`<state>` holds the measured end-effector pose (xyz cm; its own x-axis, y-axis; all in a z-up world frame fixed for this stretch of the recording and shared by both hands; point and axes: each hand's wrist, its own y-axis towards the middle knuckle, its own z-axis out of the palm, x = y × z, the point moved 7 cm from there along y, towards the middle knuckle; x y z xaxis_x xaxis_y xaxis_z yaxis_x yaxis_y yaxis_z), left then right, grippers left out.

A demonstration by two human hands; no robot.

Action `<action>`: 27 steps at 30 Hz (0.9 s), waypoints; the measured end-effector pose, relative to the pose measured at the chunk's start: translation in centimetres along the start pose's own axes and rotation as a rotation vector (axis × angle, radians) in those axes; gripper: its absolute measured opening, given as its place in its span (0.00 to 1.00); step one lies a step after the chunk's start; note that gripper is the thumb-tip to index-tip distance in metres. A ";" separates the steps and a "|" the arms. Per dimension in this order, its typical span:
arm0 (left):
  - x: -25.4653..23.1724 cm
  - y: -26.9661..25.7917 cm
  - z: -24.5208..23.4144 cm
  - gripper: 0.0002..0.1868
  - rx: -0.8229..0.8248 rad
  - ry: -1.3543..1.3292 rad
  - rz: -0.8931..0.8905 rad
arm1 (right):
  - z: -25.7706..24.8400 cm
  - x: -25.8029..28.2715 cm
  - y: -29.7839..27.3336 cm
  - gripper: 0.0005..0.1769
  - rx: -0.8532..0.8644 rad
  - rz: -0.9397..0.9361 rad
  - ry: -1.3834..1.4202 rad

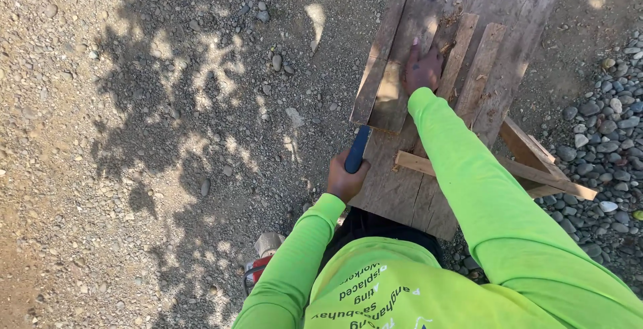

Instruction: Hand-saw a piece of scrap wood on a makeshift workbench.

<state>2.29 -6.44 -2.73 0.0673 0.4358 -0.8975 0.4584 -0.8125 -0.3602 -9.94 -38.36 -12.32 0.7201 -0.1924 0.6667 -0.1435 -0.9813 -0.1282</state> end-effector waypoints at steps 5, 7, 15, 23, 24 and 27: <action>-0.8 0.1 0.5 0.13 -0.047 0.025 0.070 | -1.1 1.2 -1.8 0.42 0.005 -0.034 0.019; -0.2 1.2 0.6 0.14 -0.041 -0.006 0.048 | -0.9 1.8 -2.4 0.41 -0.026 -0.066 0.026; 1.5 1.3 0.3 0.12 0.010 -0.234 -0.002 | -2.1 0.7 -9.0 0.34 -0.059 -0.177 -0.143; -0.8 0.0 0.5 0.14 -0.033 0.048 0.010 | -1.8 -1.2 -9.7 0.38 -0.035 -0.103 -0.070; -0.3 0.2 0.5 0.14 -0.009 0.026 -0.018 | -1.9 -1.2 -9.8 0.39 -0.033 -0.113 -0.056; 1.7 0.9 0.9 0.14 0.014 -0.091 0.055 | -2.4 0.0 -9.2 0.41 -0.012 -0.070 -0.056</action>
<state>2.05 -6.74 -4.78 0.0104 0.3541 -0.9352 0.4440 -0.8396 -0.3130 -10.28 -29.37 -9.37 0.7656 -0.1239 0.6313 -0.0994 -0.9923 -0.0743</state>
